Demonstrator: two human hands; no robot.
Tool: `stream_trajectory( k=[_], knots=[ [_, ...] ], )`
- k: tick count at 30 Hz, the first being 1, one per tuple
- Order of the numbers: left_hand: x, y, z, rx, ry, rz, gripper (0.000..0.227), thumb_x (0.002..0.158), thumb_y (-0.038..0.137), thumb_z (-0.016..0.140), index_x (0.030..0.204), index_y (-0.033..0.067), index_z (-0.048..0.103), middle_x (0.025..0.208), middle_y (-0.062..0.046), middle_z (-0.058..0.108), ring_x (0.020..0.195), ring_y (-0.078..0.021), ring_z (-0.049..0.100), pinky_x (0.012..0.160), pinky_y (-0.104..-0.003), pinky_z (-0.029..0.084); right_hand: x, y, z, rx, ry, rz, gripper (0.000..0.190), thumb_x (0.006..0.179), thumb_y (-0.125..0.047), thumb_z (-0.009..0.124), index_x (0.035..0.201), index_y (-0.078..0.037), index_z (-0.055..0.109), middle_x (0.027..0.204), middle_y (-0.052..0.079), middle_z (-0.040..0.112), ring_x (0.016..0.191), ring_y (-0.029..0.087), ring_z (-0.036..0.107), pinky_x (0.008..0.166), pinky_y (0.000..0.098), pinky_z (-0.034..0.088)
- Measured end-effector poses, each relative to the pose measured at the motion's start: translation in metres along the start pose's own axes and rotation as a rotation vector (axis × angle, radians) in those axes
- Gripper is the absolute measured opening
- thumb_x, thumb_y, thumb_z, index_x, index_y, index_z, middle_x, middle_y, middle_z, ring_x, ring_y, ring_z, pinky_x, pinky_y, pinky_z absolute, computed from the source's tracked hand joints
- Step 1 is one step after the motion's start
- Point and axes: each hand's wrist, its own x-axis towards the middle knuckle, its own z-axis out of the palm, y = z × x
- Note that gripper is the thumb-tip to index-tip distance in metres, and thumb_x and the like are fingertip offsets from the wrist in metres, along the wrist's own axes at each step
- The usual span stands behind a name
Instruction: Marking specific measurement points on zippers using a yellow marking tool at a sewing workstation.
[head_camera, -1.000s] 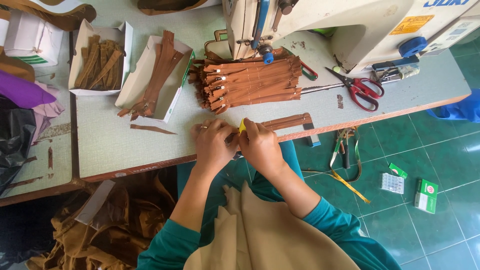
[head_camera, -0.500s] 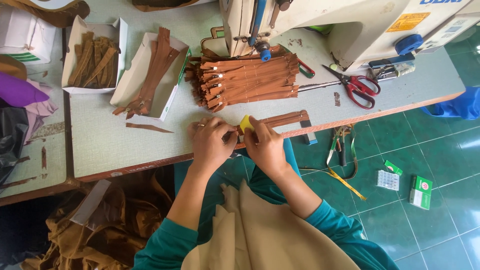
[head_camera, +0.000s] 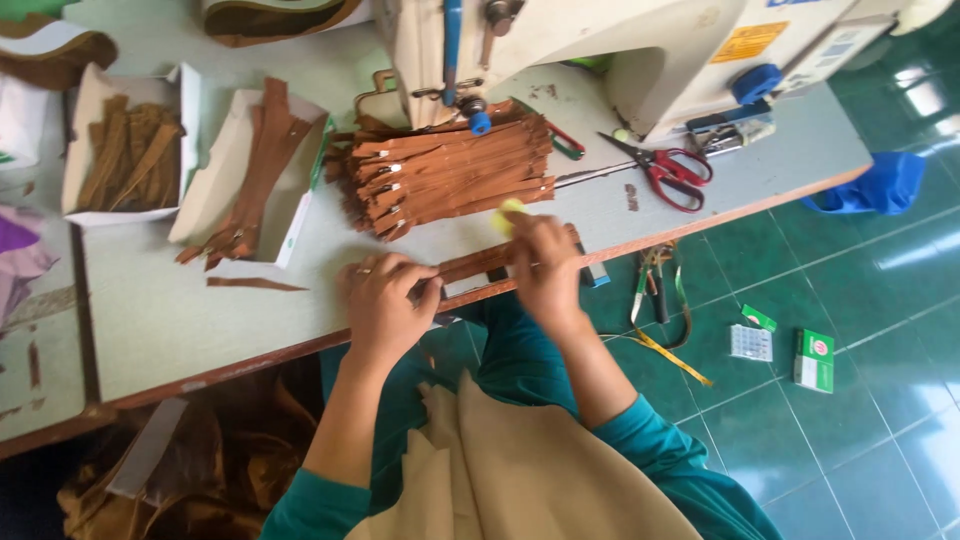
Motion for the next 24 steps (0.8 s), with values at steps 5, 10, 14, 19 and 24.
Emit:
stream_trajectory(
  k=[5,10,14,19,24],
  knots=[
    [-0.002,0.001,0.001,-0.045,-0.049,-0.009,0.023,0.084,0.045,0.074,0.101,0.0295,0.079,0.098,0.001,0.071,0.086,-0.0247,0.073,0.084,-0.048,0.050,-0.002,0.061,-0.054,-0.010,-0.010,0.042,0.028,0.092,0.008,0.065,0.111,-0.009,0.077,0.103,0.015,0.063,0.089,0.038,0.070,0.081,0.0425,0.057],
    [-0.003,0.005,-0.002,-0.048,-0.111,-0.011,0.058,0.080,0.052,0.078,0.128,0.0218,0.068,0.118,-0.010,0.067,0.113,-0.0360,0.064,0.094,-0.057,0.042,-0.007,0.073,-0.067,-0.025,-0.125,0.007,0.037,0.085,0.001,0.077,0.121,-0.012,0.076,0.110,0.014,0.062,0.091,0.035,0.070,0.084,0.0457,0.057],
    [-0.008,-0.001,0.004,-0.018,-0.141,0.025,0.055,0.086,0.046,0.075,0.134,0.0206,0.066,0.122,-0.011,0.064,0.117,-0.0366,0.060,0.094,-0.056,0.041,-0.005,0.069,-0.061,0.027,-0.196,0.022,0.044,0.083,0.002,0.079,0.124,-0.008,0.073,0.113,0.019,0.062,0.093,0.042,0.071,0.083,0.0514,0.057],
    [-0.010,-0.007,0.017,0.041,-0.094,0.033,0.018,0.088,0.039,0.073,0.103,0.0290,0.075,0.105,0.004,0.066,0.101,-0.0261,0.062,0.091,-0.047,0.041,-0.003,0.076,-0.060,0.052,-0.215,0.013,0.033,0.088,0.002,0.077,0.121,-0.004,0.073,0.110,0.020,0.060,0.087,0.041,0.074,0.080,0.0481,0.060],
    [-0.006,-0.014,0.034,0.169,-0.087,0.112,0.011,0.103,0.034,0.064,0.104,0.0263,0.071,0.095,0.002,0.069,0.099,-0.0234,0.067,0.102,-0.055,0.036,0.003,0.082,-0.057,0.072,-0.133,-0.004,0.030,0.091,0.008,0.074,0.120,-0.001,0.073,0.108,0.019,0.058,0.083,0.038,0.075,0.078,0.0473,0.061]
  ],
)
